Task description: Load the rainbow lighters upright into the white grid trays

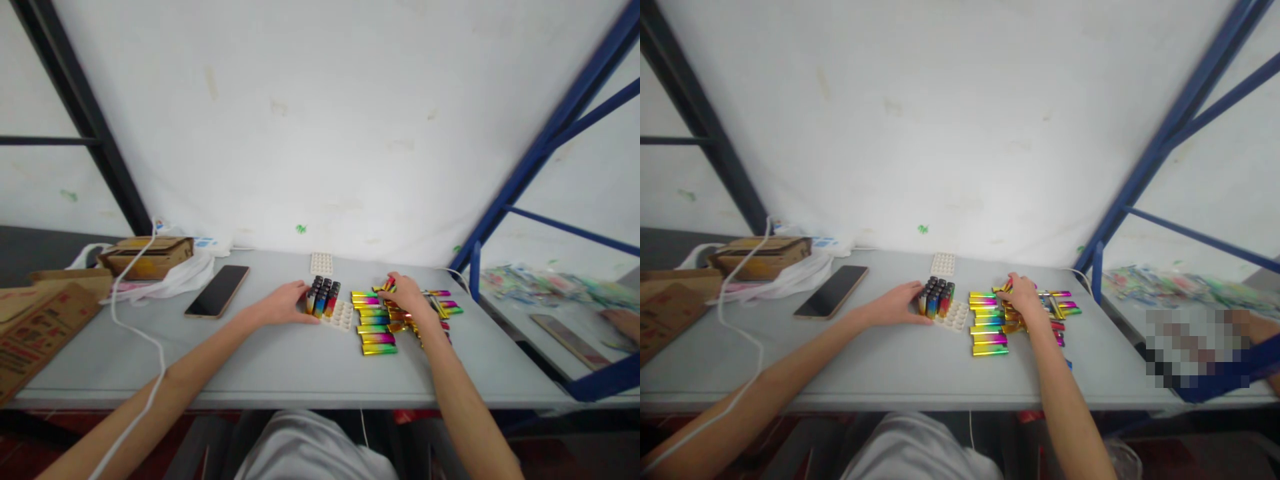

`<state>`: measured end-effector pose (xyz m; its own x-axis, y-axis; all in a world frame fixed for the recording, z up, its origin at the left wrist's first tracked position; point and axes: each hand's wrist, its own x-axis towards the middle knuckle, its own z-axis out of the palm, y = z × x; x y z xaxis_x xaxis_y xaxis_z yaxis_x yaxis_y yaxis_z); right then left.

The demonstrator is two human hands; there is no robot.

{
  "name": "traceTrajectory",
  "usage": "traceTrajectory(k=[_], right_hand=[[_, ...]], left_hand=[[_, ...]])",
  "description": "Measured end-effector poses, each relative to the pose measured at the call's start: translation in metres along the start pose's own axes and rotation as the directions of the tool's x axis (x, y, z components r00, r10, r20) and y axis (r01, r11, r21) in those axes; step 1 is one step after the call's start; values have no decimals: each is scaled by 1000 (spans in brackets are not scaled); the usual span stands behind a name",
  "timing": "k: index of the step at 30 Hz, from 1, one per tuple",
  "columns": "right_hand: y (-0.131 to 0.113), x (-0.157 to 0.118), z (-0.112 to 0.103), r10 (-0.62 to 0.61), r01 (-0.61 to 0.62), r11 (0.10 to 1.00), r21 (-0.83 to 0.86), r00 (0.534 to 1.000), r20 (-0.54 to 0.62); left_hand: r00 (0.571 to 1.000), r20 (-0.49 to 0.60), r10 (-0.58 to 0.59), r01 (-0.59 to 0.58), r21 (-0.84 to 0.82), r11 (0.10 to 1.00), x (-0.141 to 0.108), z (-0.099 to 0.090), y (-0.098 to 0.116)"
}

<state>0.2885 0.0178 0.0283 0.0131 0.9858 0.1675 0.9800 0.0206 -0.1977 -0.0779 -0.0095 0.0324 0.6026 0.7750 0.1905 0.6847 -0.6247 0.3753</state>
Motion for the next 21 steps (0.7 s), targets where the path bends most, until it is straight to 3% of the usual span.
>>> traceTrajectory(k=[2,5,8,10,13,15,18,21], right_hand=[[-3,0,0,-15,18,998,57,998,-63],[-13,0,-2,-109,150,974,173,968,-225],[-26,-1,-5,-147,293,918,267,878,-456],[-33,-2,-5,-127,348,879,325,830,-544],[-43,-4,2,-106,409,755,512,848,-520],[-50,-5,9,-108,421,590,689,887,-449],[-63,-8,17,-128,361,315,878,933,-337],[-76,-13,18,-162,243,155,958,962,-218]], left_hand=[[1000,3,-1,1,7,1000,0,0,0],[1000,-6,0,0,2,1000,0,0,0],[1000,-10,-1,1,-5,1000,-1,0,1],[1000,-8,-4,4,-6,1000,-1,0,1],[1000,-5,-7,7,-5,1000,-1,-1,1],[1000,3,-3,3,-11,1000,-1,-1,1],[1000,-2,-5,5,-23,1000,-1,-1,2],[1000,-6,-17,16,-19,1000,0,-1,3]])
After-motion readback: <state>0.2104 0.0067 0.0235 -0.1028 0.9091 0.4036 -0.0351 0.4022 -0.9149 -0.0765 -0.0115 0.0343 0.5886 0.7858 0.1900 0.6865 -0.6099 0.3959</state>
